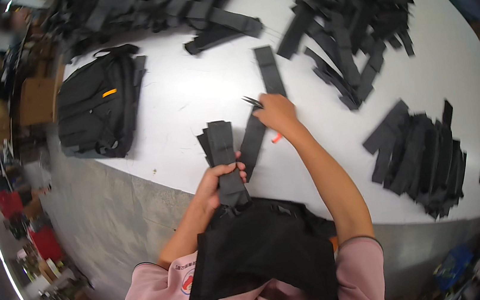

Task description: Sorting and organizing small black fabric components for backpack manufacturing on a factory work table.

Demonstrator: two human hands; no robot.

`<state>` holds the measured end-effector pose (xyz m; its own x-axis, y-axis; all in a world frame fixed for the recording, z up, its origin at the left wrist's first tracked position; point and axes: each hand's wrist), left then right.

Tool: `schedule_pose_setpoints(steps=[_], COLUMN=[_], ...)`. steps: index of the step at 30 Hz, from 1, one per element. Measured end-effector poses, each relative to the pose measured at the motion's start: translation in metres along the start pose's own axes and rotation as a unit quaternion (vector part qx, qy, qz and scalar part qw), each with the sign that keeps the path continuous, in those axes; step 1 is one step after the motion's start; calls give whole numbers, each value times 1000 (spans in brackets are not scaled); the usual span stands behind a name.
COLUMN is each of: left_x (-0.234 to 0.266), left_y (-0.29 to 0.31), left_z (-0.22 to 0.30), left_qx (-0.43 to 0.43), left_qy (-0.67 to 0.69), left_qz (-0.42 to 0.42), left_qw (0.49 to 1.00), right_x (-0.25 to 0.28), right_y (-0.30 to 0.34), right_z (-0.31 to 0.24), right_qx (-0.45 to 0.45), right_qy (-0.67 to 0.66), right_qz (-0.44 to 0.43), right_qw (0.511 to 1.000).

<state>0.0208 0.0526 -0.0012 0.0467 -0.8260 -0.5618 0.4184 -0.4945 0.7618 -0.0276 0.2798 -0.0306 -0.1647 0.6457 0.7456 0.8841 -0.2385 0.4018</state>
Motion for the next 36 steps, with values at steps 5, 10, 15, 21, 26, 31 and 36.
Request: schedule_pose_setpoints(steps=[5, 10, 15, 21, 26, 31, 36], left_x=[-12, -64, -73, -44, -36, -21, -6], left_y=[1, -7, -16, 7, 21, 17, 19], left_z=[-1, -20, -29, -16, -22, -20, 1], left_qx=[-34, 3, 38, -184, -218, -218, -191], left_qy=[-17, 37, -134, -186, -171, -240, -264], left_qz=[64, -121, -196, -86, -125, -42, -1], left_qw=[997, 992, 971, 961, 953, 945, 945], right_x=[5, -16, -5, -9, -77, -21, -70], right_y=[100, 211, 236, 173, 85, 128, 70], right_z=[-2, 46, 47, 17, 97, 38, 8], right_qx=[-35, 206, 199, -39, 146, -51, 195], right_qy=[-377, -162, -119, -464, -220, -425, -190], right_qz=[181, 114, 85, 72, 46, 65, -13], right_qw=[908, 958, 969, 882, 963, 901, 962])
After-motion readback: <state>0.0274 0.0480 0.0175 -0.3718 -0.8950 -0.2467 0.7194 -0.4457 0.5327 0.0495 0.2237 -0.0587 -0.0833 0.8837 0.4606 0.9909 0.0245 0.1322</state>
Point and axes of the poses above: each hand's wrist, its own y-axis away from the middle knuckle, its own x-axis out of the back of the hand, z = x × y, and after that the axes turned 4 degrees about -x, right-handed
